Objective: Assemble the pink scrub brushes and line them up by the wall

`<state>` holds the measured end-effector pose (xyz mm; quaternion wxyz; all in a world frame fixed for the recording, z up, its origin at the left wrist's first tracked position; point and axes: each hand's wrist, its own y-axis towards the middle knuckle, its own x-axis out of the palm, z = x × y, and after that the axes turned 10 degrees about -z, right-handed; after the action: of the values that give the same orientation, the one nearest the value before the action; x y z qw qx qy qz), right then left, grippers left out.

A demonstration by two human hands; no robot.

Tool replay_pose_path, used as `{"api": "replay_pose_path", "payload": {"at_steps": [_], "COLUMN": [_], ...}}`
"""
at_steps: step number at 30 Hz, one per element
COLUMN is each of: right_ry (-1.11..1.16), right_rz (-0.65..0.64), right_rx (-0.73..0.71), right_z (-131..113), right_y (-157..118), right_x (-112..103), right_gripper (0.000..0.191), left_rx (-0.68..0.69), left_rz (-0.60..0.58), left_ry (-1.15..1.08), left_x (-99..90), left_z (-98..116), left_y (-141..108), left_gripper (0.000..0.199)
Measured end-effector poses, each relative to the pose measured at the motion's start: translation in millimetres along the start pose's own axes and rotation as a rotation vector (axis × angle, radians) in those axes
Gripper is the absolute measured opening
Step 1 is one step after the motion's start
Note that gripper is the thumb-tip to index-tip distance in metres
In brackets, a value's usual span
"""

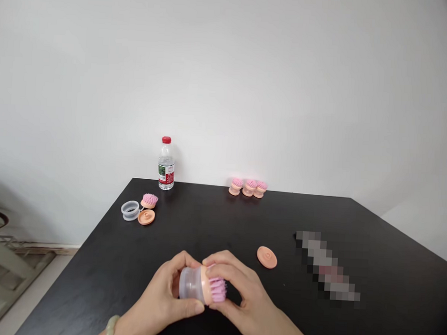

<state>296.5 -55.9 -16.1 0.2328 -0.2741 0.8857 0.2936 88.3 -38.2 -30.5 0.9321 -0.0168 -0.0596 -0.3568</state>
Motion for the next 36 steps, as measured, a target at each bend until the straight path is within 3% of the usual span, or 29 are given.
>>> {"api": "replay_pose_path", "payload": {"at_steps": [12,18,25,29,31,34,36], "right_ry": [-0.115,-0.219,-0.287,-0.224,-0.154,-0.087,-0.03], "right_rz": [0.01,0.02,-0.021,-0.036,-0.054,-0.051,-0.026], "right_rx": [-0.181,-0.351,-0.434,-0.357,-0.246,0.031,0.165], "right_z": [2,1,-1,-2,1,9,13], "right_y": [3,6,7,4,0,-5,-5], "right_x": [-1,-4,-5,-8,-7,-3,1], "right_gripper": [0.037,0.03,0.02,0.028,0.03,0.073,0.084], "left_rx": [-0.058,-0.103,-0.171,-0.18,-0.145,-0.069,-0.017], "left_rz": [-0.056,-0.086,-0.157,-0.168,-0.147,-0.095,-0.056], "left_ry": [-0.131,-0.243,-0.381,-0.425,-0.396,-0.306,-0.225], "left_x": [1.6,4.2,2.2,4.0,5.3,4.8,2.7], "left_z": [7,7,0,1,3,5,5], "left_y": [-2,-1,-1,-1,-1,-1,-1], "left_gripper": [0.037,0.037,0.043,0.047,0.047,0.048,0.049]}}
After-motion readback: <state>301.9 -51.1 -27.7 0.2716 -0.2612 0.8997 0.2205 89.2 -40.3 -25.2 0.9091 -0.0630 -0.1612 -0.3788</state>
